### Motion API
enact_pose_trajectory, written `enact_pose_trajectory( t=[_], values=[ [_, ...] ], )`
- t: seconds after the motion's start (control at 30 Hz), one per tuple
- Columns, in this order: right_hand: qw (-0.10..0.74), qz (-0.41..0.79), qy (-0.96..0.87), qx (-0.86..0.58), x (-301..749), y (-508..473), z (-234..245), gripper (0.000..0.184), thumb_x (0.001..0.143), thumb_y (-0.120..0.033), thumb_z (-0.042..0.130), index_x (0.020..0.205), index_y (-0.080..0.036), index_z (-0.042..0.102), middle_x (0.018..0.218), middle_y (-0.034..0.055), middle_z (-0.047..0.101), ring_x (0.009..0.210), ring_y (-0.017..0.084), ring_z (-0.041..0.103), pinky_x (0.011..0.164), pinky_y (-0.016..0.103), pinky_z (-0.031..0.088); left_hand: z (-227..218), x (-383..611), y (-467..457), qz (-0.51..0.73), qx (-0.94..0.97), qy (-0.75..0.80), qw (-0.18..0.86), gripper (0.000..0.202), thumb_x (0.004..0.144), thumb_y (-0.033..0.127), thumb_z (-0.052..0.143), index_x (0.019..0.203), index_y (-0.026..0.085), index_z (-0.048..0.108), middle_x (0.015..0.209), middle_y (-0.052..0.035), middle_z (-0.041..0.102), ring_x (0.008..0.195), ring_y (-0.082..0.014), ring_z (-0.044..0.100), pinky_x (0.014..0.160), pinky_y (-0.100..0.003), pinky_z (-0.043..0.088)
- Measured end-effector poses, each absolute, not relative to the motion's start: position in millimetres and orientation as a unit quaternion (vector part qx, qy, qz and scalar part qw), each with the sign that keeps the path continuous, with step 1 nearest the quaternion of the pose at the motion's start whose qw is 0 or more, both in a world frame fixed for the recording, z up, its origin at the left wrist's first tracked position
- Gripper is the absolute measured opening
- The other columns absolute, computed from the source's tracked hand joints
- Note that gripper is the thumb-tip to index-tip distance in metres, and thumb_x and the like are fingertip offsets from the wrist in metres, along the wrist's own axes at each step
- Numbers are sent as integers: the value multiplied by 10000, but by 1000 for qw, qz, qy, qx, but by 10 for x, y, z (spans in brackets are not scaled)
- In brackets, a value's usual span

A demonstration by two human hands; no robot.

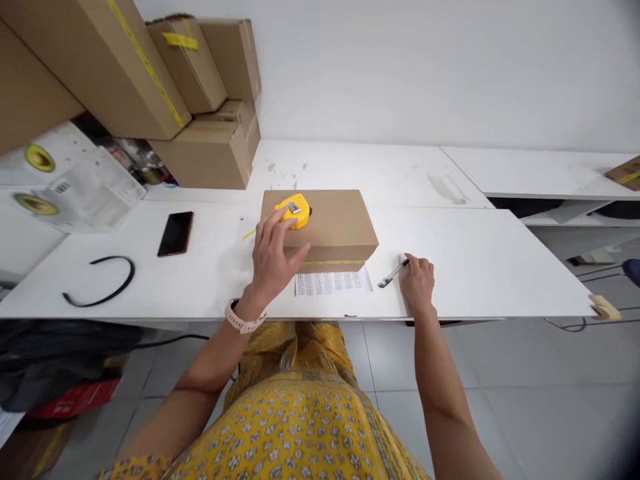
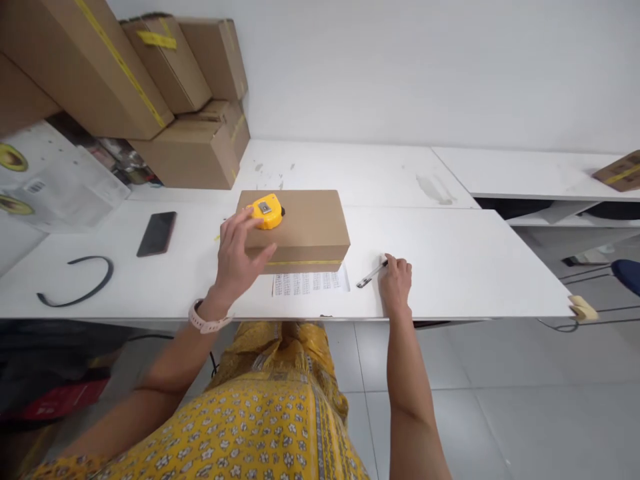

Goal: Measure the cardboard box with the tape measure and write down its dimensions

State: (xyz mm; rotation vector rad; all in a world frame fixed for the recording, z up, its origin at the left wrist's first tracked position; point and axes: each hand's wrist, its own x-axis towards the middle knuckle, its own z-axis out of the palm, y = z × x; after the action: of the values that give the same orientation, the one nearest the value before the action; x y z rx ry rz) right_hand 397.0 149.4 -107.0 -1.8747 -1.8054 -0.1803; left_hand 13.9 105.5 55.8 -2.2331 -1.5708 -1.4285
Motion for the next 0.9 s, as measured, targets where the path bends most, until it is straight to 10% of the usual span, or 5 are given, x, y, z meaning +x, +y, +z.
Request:
enact_pose_trajectory(
  t=[0.23, 0.43, 0.63, 0.9],
  values=[
    [408, -113, -591, -687, 3854, 1419, -942, 379, 944, -195, 378, 1187, -158, 666, 990, 167, 634, 977, 290, 564, 815, 431, 490, 741, 76, 1588, -396, -659, -631, -107, 691, 737, 359, 803, 1342, 217, 502, 1346, -152, 606, 1262, -378, 557, 1052, -552, 448],
    [604, 28, -519, -604, 3255, 1132, -132, 307, 955, -387, 493, 1083, -195, 697, 1008, 129, 672, 891, 228, 615, 794, 405, 534, 1007, 229, 1316, -485, -552, -440, -517, 519, 852, 593, 575, 1154, 171, 584, 988, -100, 701, 740, -199, 652, 591, -303, 486],
    [508, 560, -487, -438, 2566, 1100, 650, 554, 818, -721, 619, 968, -205, 751, 891, 69, 723, 748, 168, 621, 668, 310, 527, 1113, 422, 1224, -471, -527, -391, -590, 469, 841, 554, 597, 1107, 168, 609, 925, -68, 694, 622, -137, 596, 480, -247, 392],
    [471, 606, -481, -424, 2268, 1303, 901, 569, 631, -751, 779, 680, -209, 610, 651, -10, 580, 593, 109, 501, 527, 251, 390, 1106, 217, 1232, -459, -553, -416, -558, 452, 840, 539, 638, 1116, 183, 605, 951, -65, 690, 657, -138, 599, 492, -241, 405]
  ],
)
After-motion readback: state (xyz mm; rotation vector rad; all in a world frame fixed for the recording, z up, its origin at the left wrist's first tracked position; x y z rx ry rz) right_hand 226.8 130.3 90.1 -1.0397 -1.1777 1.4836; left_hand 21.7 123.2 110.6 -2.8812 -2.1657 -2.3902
